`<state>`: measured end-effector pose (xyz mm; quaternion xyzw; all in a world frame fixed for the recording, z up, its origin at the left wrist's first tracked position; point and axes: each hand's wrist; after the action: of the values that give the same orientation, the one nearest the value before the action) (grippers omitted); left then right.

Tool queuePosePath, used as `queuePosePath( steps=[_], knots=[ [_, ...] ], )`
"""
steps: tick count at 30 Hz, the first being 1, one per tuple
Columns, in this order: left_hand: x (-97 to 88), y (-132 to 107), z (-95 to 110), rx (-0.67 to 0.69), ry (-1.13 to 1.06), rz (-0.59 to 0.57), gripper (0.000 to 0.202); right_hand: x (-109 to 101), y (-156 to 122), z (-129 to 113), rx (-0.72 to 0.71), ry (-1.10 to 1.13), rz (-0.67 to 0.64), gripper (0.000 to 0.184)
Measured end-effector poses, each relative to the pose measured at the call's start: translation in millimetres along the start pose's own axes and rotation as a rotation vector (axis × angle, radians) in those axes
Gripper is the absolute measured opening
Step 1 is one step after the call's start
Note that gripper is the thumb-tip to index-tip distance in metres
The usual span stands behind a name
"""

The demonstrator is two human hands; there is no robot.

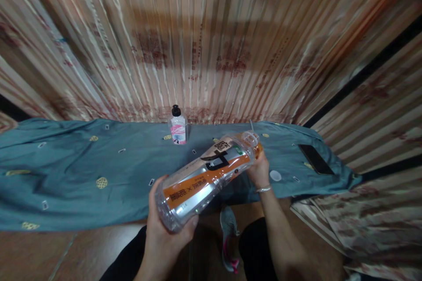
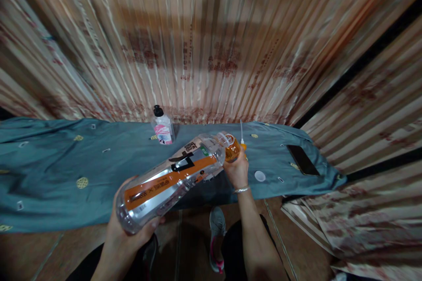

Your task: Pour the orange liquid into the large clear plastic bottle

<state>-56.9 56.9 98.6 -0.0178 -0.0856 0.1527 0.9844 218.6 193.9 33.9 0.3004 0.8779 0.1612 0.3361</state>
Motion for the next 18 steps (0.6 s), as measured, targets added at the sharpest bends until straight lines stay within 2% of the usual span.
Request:
queuePosePath(
  steps=[5,10,18],
  knots=[
    [2.1,-0.7,2.7,0.011,-0.001,-0.005,0.092,-0.1,0.2,-2.6,0.006,-0.001,0.009,0.058],
    [2.9,-1.5,5.7,-0.035,-0.035,-0.018,0.097,-2.2,0.0,-7.1,0.021,0.005,-0.012,0.058],
    [-0.4,-3.5,4.3,-0.028,-0.017,-0.050,0.107,-3.1,-1.2,-7.7,-0.003,0.038,-0.001,0.052]
  ],
)
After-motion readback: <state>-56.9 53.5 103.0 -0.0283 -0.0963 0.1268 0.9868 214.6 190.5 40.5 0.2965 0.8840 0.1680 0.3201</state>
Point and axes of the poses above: each hand's wrist, its own y-axis towards the middle knuckle, its own x-axis out of the palm, z = x × y, and after that the axes turned 6 degrees about -x, right-handed
